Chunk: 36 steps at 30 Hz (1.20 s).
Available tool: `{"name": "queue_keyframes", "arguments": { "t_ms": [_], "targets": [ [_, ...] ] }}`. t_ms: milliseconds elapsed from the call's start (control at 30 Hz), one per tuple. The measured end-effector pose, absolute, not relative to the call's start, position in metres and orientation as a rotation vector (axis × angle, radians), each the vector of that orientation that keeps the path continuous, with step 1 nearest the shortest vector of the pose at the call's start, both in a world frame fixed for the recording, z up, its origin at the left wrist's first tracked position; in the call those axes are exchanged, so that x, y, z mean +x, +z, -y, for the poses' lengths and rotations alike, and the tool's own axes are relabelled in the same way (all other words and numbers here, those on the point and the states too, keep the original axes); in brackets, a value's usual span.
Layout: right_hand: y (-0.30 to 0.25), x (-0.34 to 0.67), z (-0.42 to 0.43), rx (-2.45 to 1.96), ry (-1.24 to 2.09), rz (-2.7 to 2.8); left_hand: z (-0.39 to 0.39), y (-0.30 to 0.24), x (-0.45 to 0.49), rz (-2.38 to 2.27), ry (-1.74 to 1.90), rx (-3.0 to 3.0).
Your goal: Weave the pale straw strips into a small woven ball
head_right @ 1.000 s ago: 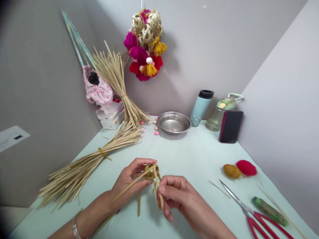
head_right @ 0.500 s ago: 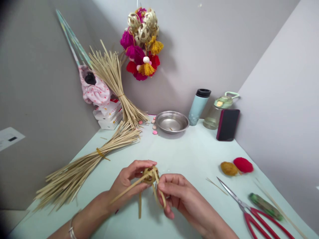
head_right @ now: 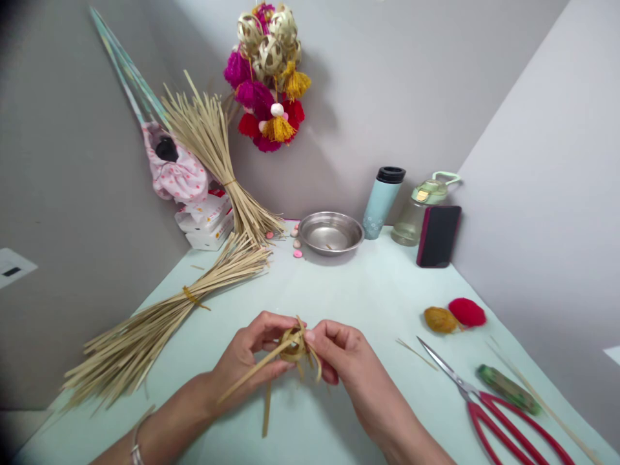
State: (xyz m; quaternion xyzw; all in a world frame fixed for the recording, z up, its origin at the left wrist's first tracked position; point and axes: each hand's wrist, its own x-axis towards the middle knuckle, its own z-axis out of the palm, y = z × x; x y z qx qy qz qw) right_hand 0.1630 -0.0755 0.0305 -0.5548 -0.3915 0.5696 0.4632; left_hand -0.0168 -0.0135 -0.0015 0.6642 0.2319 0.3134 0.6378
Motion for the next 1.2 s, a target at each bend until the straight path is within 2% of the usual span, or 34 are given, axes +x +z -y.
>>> {"name": "queue_keyframes", "arguments": {
  "t_ms": [100, 167, 367, 533, 900, 967, 1100, 1200],
  "targets": [
    [0.035, 0.165, 0.074, -1.468, 1.172, 1.066, 0.014, 0.001, -0.015, -0.493, 0.703, 1.364],
    [0.036, 0.166, 0.074, -1.475, 1.132, 1.098, 0.014, 0.004, -0.015, -0.461, 0.677, 1.246],
    [0.024, 0.172, 0.067, -1.262, 1.478, 0.983, 0.012, 0.01, -0.013, -0.382, 0.548, 1.076],
    [0.018, 0.175, 0.062, -1.152, 1.611, 0.796, 0.011, 0.006, -0.013, -0.306, 0.501, 1.001],
    [-0.004, 0.198, 0.051, -1.23, 1.515, 0.576, 0.013, 0.008, -0.014, -0.263, 0.457, 0.932],
    [0.0, 0.196, 0.053, -1.297, 1.441, 0.61, 0.011, 0.008, -0.014, -0.296, 0.509, 0.939],
    [0.018, 0.186, 0.06, -1.543, 1.008, 1.017, 0.007, 0.005, -0.015, -0.373, 0.577, 0.959],
    [0.028, 0.178, 0.066, -1.419, 1.008, 1.343, 0.005, 0.001, -0.014, -0.401, 0.512, 0.976]
  ]
}}
